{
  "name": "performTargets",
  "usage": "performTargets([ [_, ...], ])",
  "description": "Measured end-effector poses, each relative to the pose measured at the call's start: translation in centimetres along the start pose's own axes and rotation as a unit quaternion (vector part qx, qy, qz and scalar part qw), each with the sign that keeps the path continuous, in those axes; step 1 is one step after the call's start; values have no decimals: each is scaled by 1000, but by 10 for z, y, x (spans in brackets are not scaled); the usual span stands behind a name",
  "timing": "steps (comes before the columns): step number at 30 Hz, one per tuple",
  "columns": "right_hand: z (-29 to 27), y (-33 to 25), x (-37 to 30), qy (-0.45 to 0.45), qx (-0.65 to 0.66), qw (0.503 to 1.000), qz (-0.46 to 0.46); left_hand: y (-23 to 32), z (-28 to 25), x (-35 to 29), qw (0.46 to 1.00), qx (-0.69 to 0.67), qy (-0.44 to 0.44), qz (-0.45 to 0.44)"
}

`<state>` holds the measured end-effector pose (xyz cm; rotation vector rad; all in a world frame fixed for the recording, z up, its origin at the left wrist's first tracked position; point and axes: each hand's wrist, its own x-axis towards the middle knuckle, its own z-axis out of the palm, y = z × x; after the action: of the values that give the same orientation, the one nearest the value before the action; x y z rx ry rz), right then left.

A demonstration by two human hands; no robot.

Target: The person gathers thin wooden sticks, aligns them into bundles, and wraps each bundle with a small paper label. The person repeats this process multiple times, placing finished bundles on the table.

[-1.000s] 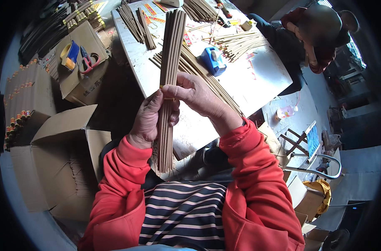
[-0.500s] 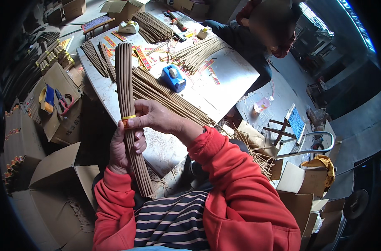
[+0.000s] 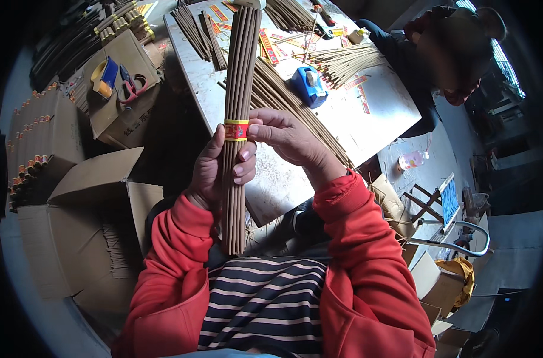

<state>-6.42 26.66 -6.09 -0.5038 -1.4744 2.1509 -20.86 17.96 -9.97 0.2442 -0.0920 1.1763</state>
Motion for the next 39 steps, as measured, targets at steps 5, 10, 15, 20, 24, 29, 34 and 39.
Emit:
performTargets([
  [5, 27, -14, 8, 18, -65, 998, -4, 3, 3, -5, 997, 52, 36, 38],
  [10, 35, -17, 3, 21, -58, 998, 9, 2, 18, -11, 988, 119, 67, 65],
  [15, 37, -12, -6, -46, 15, 999, 17, 0, 27, -28, 996, 62, 20, 54],
  [20, 54, -8, -34, 57, -41, 998, 4, -11, 41, -46, 990, 114, 19, 79],
  [24, 91, -14, -75, 60, -117, 988, -85, -29, 66, -62, 954, 268, -1, 138],
  [29, 134, -56, -125, 113, -184, 964, -156, -74, 104, -58, 801, 548, -5, 241],
  [34, 113, -96, -166, 135, -176, 960, -173, -110, 151, -21, 731, 633, -11, 255],
  [39, 81, -99, -194, 130, -107, 969, -181, -148, 181, -19, 619, 751, 94, 209],
])
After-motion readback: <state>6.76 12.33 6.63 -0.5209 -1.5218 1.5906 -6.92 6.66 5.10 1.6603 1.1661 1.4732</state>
